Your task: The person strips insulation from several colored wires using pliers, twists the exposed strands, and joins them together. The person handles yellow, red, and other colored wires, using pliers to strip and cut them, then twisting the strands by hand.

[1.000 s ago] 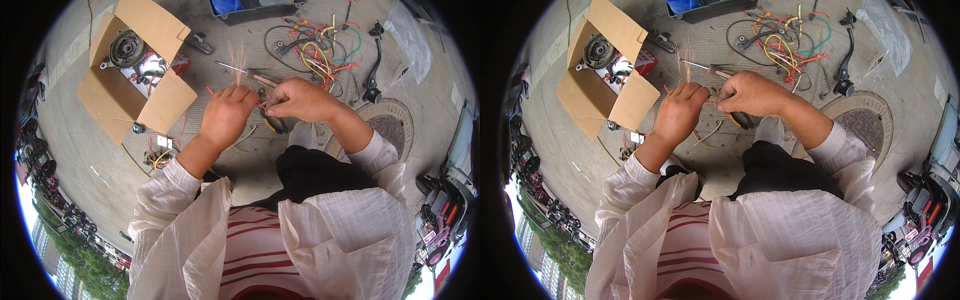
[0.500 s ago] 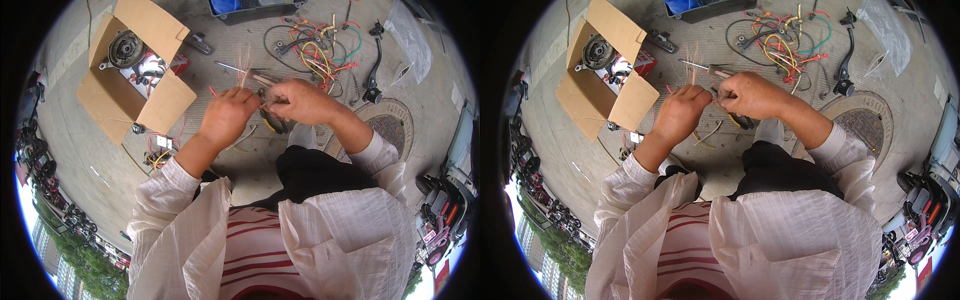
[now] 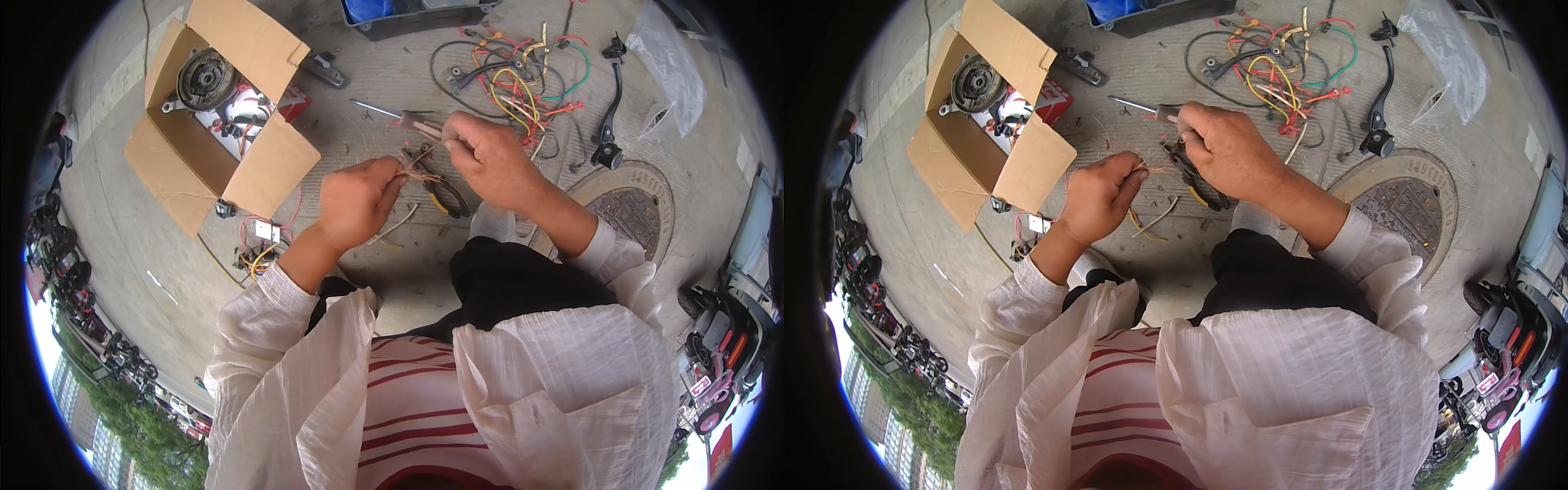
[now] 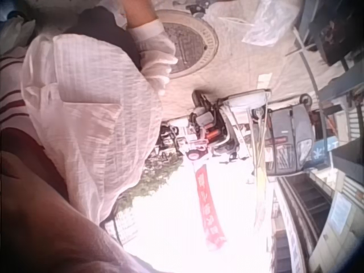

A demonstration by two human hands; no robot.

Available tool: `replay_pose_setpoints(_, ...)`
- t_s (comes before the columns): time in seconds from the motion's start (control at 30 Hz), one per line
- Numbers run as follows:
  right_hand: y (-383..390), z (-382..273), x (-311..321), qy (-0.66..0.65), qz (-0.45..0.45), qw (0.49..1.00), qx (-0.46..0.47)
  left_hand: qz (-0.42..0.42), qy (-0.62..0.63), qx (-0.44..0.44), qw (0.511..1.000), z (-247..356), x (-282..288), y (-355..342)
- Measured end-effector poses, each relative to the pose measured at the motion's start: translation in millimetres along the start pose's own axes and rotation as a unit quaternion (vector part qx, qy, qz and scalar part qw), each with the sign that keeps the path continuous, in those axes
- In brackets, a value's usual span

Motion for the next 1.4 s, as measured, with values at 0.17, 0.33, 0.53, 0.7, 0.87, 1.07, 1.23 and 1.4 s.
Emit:
replay_pose_setpoints(0.17,-7,35,39,0.159,0.095,0.982,0.036,0.176,0.176,0.219,0.943,-76,21,43)
replay_pose_setpoints(0.33,1,-10,5,0.267,0.034,0.953,0.14,0.172,0.49,0.333,0.787,-32,26,-5)
replay_pose_setpoints(0.53,-5,-25,-17,0.313,0.009,0.934,0.17,0.105,0.592,0.393,0.696,15,-8,-29)
replay_pose_setpoints(0.7,-3,-18,-12,0.145,-0.005,0.988,0.057,0.087,0.564,0.306,0.762,-3,-29,-22)
replay_pose_setpoints(0.87,-6,-11,-10,0.019,-0.002,1.0,0.0,0.073,0.507,0.289,0.809,-7,-27,-23)
replay_pose_setpoints(1.07,-3,-4,-10,-0.024,0.007,1.0,-0.017,0.042,0.28,0.162,0.945,1,-13,-28)
replay_pose_setpoints(1.23,-8,-3,7,-0.105,0.045,0.989,-0.093,0.098,-0.013,-0.006,0.995,3,-8,-25)
replay_pose_setpoints(1.4,-10,7,-1,-0.136,-0.186,0.962,-0.144,0.064,-0.099,-0.048,0.992,4,-11,-25)
Point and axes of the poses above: each hand's wrist, its own y-axis away from the middle knuckle, its own x-axis out of the back of the hand, z = x × y, the point moved 3 cm from there along -y, towards the middle knuckle, and after that the axes turned 7 degrees about -x, right-handed, at the moved point
